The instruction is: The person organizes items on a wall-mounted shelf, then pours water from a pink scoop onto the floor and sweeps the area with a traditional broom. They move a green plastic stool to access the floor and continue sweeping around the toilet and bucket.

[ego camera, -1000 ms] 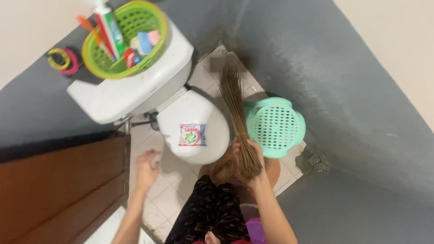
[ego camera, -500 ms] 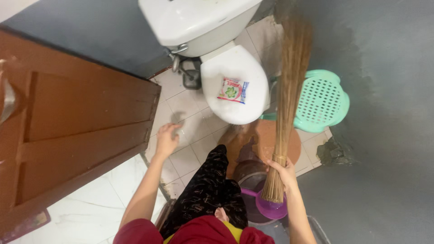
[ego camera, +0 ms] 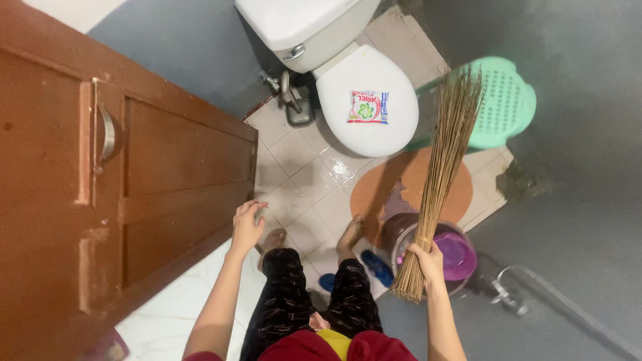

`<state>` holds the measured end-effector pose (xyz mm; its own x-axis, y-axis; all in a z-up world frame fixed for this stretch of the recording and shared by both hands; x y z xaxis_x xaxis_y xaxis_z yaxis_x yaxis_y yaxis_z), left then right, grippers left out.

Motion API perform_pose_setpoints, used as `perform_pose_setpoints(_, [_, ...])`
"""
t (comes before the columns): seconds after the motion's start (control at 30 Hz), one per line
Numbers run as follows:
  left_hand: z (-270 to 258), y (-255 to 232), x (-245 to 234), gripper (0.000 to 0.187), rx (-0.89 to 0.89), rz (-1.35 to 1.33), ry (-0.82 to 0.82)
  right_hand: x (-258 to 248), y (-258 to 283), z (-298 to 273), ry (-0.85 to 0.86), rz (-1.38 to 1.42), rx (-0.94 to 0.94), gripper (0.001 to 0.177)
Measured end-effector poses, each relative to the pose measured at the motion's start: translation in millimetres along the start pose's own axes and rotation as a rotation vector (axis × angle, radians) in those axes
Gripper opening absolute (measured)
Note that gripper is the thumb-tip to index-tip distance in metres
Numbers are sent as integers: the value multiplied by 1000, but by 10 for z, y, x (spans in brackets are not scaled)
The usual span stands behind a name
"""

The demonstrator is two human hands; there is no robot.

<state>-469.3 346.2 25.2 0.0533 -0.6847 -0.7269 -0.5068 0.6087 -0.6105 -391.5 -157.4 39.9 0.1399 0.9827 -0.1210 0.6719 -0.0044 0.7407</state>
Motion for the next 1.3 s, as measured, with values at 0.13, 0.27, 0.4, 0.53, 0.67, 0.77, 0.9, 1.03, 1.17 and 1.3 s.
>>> perform_pose_setpoints(0.13, [212,435,-153,43,77,-31,-1,636,-626,-421,-72,193,6,38])
perform_pose_setpoints(0.27, [424,819,-111,46,168,-1,86,1235,-1187,-517,-173,275,-65,43])
perform_pose_setpoints(0.4, [570,1145,219,44,194,-7,157,1544,-1889,-123,-313,176,-110,47])
perform_pose_setpoints(0.53, [599,1281,744,45,207,-12,199,1649,-2653,372,-378,179,-83,60])
perform_pose_setpoints(0.67, [451,1377,1289,46,233,-25,246,1806,-3415,648,-388,233,18,58])
perform_pose_setpoints(0.77, [823,1547,1785,53,291,46,280,1950,-3872,876,-371,253,-6,58])
perform_pose_setpoints(0.9, [2075,1918,2367,71,407,-23,121,2189,-4506,1402,-356,206,-11,61])
perform_pose_setpoints(1.03, [3497,1720,2307,63,692,-55,-238,2350,-5326,2018,-370,-66,-50,61])
perform_pose_setpoints(1.17, [4229,1448,2272,63,742,-141,-388,2414,-5886,2552,-679,-369,-345,65])
perform_pose_setpoints(1.3, [4553,982,2178,74,832,-286,-659,2267,-5621,3110,-673,-278,-662,52])
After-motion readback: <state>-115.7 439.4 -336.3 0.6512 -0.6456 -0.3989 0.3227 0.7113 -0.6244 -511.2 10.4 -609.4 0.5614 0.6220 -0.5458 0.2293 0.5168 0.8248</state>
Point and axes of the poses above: each hand's wrist, its own z-axis towards the middle knuckle, its own x-axis out of the palm, y = z × x, the point moved 2 cm from there along z, towards the middle knuckle, and after that the axes turned 6 degrees about -x, right-handed, at the moved point
